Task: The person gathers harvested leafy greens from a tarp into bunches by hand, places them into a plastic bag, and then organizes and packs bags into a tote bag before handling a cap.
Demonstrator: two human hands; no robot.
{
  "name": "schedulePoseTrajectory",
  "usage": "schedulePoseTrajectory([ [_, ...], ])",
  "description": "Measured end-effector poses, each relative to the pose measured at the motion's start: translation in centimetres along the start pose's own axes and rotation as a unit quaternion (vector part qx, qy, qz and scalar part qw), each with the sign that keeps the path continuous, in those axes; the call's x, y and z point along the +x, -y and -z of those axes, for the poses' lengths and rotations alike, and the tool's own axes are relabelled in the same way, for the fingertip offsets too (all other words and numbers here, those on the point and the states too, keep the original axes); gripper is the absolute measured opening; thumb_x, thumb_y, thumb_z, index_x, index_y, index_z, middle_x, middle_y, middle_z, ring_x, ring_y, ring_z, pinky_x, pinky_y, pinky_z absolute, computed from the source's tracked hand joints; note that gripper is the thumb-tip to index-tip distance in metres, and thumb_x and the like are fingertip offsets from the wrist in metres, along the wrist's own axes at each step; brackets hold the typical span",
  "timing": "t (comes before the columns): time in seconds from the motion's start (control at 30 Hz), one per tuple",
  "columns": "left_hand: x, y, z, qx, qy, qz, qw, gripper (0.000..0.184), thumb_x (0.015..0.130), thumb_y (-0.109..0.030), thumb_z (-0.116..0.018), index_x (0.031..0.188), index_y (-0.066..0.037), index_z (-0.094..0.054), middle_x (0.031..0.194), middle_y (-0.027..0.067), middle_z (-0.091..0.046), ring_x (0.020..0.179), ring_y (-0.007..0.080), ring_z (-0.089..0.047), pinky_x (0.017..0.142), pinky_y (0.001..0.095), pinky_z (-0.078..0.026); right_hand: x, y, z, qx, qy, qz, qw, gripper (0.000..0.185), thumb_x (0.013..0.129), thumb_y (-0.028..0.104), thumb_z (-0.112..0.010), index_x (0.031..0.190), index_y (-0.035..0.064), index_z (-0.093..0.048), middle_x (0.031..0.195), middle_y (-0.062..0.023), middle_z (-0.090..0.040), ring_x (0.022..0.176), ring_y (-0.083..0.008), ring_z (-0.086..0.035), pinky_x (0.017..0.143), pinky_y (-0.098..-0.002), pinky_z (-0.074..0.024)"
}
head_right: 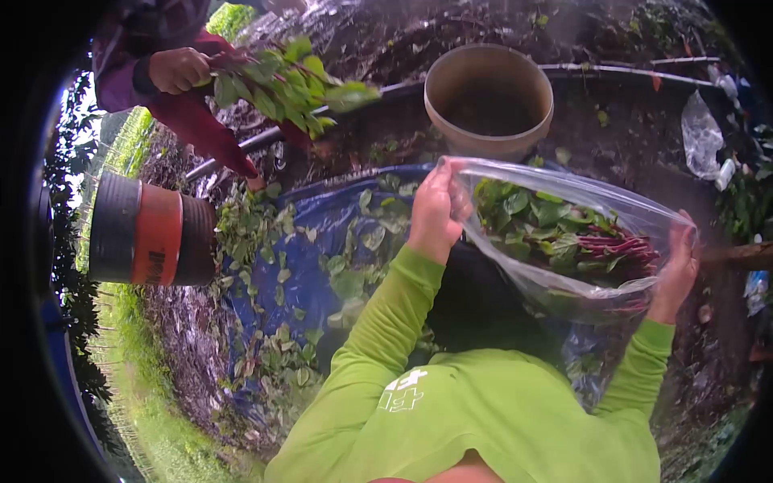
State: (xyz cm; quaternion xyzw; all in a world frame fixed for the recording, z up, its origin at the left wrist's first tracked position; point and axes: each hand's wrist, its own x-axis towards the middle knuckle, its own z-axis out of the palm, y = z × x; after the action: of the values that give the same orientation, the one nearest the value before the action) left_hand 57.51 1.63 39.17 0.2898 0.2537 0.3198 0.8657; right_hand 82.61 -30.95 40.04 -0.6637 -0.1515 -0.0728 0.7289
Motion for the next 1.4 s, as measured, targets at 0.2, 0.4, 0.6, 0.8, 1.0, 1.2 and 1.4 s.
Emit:
schedulePoseTrajectory([
  [0.2, 0.5, -1.6, -5.1, 0.07, 0.052, -0.023, 0.996, 0.027, 0.107, -0.033, -0.049, 0.104, -0.009, -0.061, 0.06, -0.0073, -0.027, 0.049, 0.0063, -0.024, 0.046, 0.0267, -0.02, 7.1, -2.5, -0.5, 0.262, -0.025, -0.087, 0.961, 0.025, 0.104, 0.024, -0.056, 0.102, 0.0006, -0.067, 0.079, -0.0004, -0.058, 0.067, -0.0101, -0.056, 0.07, -0.0264, -0.0526],
  [0.4, 0.6, -4.2, -8.0, -0.008, 0.039, -0.035, 0.999, 0.026, 0.108, -0.032, -0.047, 0.107, -0.009, -0.061, 0.059, -0.0073, -0.029, 0.047, 0.006, -0.027, 0.043, 0.026, -0.02, 10.9, 2.3, -3.8, 0.142, 0.037, -0.118, 0.982, 0.026, 0.1, 0.024, -0.06, 0.113, 0.0018, -0.063, 0.088, -0.0025, -0.061, 0.077, -0.0106, -0.059, 0.074, -0.0271, -0.0503],
  [0.6, 7.2, 1.8, -3.2, -0.102, -0.006, 0.126, 0.987, 0.03, 0.108, -0.034, -0.044, 0.115, -0.009, -0.06, 0.059, -0.0064, -0.032, 0.047, 0.007, -0.033, 0.042, 0.0242, -0.029, 5.6, 15.5, -13.4, 0.008, 0.399, 0.189, 0.897, 0.058, 0.085, 0.01, -0.061, 0.142, 0.0029, -0.052, 0.148, -0.0102, -0.052, 0.14, -0.0216, -0.044, 0.117, -0.0463, -0.029],
  [0.8, 2.6, -1.2, -5.3, 0.047, 0.084, 0.069, 0.993, 0.029, 0.108, -0.032, -0.043, 0.116, -0.01, -0.058, 0.068, -0.0035, -0.044, 0.047, 0.0072, -0.037, 0.038, 0.0235, -0.035, 3.8, 22.2, -18.8, 0.282, 0.185, 0.23, 0.913, 0.077, 0.09, 0.008, -0.074, 0.154, 0.0055, -0.03, 0.131, -0.0164, -0.058, 0.119, -0.0204, -0.059, 0.107, -0.0383, -0.042],
  [1.0, 12.5, -0.8, 3.2, -0.04, 0.1, 0.266, 0.958, 0.019, 0.105, -0.026, -0.052, 0.092, -0.014, -0.06, 0.061, -0.0036, -0.05, 0.041, 0.0053, -0.039, 0.036, 0.0217, -0.033, -0.4, 17.8, -13.7, 0.275, -0.011, 0.306, 0.911, 0.051, 0.092, -0.002, -0.068, 0.138, 0.0014, -0.046, 0.128, -0.0074, -0.058, 0.104, -0.0135, -0.064, 0.086, -0.0258, -0.0531],
  [1.2, 0.6, -1.7, -3.4, -0.046, 0.07, 0.124, 0.989, 0.008, 0.099, -0.016, -0.059, 0.106, -0.012, -0.062, 0.062, -0.0075, -0.039, 0.047, 0.0049, -0.033, 0.04, 0.0226, -0.03, -1.4, 22.1, -21.7, -0.016, 0.329, 0.269, 0.905, 0.097, 0.074, 0.032, -0.09, 0.15, 0.0023, -0.037, 0.15, -0.0157, -0.047, 0.139, -0.0244, -0.045, 0.118, -0.0369, -0.03],
  [1.4, 4.8, 2.3, 1.9, -0.26, 0.03, 0.148, 0.954, 0.017, 0.096, -0.02, -0.065, 0.101, -0.005, -0.061, 0.073, 0.0025, -0.051, 0.058, 0.0152, -0.049, 0.054, 0.0299, -0.045, 0.3, 28.0, -28.4, -0.031, 0.644, 0.121, 0.755, 0.045, 0.083, 0.014, -0.08, 0.121, -0.004, -0.063, 0.116, -0.0092, -0.068, 0.098, -0.0137, -0.061, 0.089, -0.0295, -0.0493],
])
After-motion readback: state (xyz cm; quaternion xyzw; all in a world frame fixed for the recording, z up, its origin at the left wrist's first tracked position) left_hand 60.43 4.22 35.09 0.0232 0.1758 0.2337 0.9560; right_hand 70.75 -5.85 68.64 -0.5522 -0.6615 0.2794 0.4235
